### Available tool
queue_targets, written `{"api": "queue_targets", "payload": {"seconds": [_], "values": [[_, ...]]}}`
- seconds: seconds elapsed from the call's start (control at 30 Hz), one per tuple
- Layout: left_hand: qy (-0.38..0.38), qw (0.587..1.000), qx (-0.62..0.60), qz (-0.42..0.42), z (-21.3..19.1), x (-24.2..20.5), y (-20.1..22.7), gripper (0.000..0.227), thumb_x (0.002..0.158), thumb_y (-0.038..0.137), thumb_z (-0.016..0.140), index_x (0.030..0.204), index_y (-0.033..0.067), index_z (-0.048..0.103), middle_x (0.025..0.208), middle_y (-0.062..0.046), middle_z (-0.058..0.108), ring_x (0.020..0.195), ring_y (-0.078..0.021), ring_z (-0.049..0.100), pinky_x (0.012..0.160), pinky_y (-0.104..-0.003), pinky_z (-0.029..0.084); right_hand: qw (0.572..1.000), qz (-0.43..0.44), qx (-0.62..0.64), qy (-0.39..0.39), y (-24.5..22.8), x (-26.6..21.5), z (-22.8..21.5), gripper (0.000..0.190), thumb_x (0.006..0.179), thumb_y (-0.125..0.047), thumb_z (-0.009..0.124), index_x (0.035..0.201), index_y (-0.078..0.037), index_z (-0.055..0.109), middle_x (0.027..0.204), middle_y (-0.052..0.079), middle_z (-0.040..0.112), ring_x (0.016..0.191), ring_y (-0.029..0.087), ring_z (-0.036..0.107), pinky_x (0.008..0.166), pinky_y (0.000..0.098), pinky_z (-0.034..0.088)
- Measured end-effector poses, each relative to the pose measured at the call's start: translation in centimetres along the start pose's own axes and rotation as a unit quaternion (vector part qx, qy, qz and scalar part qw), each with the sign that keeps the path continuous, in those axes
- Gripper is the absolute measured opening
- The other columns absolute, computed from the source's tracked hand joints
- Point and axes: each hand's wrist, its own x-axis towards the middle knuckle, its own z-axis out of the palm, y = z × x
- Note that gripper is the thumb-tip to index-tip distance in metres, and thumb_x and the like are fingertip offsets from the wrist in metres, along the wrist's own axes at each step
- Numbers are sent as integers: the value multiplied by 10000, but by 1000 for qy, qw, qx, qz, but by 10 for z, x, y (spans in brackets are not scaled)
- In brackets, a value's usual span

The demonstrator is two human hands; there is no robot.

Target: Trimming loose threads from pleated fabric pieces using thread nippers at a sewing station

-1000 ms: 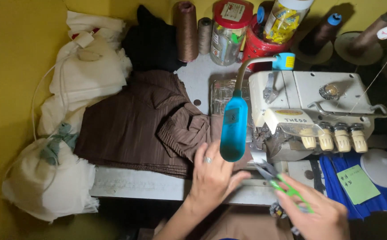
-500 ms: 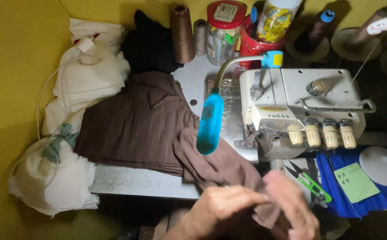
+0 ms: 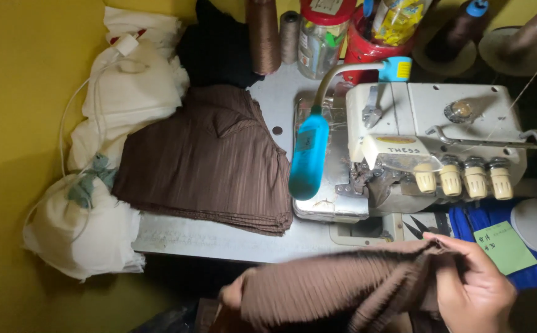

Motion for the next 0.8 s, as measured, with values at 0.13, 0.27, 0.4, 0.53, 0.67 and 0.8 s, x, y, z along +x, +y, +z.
{"api": "queue_targets", "payload": {"seconds": [0.13,0.27,0.4,0.53,0.67,0.8], "values": [[230,949,-213,27,18,-75,-27,352,652,91,584,958,53,414,932,-143,523,812,-227,536,687,-306,436,998,-31,-41,28,-8,2,-3,117,919,109,478,956,83,586,910,139,597,800,155,549,783,232,425],[318,922,-215,-48,17,-178,-91,428,662,-50,641,1037,32,453,890,-78,508,780,-115,506,655,-194,415,995,-48,-77,40,-16,4,-5,132,941,109,485,992,71,602,888,128,598,764,151,547,740,226,419],[462,856,173,-153,11,-175,-135,276,670,-19,583,900,127,625,750,40,566,609,8,458,527,-99,350,994,20,-102,22,-27,-3,0,278,837,108,446,994,-27,630,791,50,600,663,72,484,630,184,369],[514,706,408,-266,24,-163,-61,303,643,63,400,853,232,536,717,-14,645,651,-164,635,615,-306,460,998,32,-54,-10,3,5,-24,272,837,93,430,1022,4,608,756,67,599,614,76,476,628,185,377],[557,806,-108,-168,40,-167,5,277,756,44,427,1023,-2,487,740,-224,610,442,-210,576,308,-226,449,881,-59,39,-468,152,36,-68,916,495,-480,664,1231,-35,348,1302,97,400,1221,189,370,1017,388,242],[541,839,2,59,31,-209,37,341,648,-171,459,956,-60,554,875,-196,601,734,-207,579,604,-251,454,838,-6,69,-542,171,37,-73,831,613,-369,701,1268,-62,293,1271,77,457,1152,167,494,960,347,359]]}}
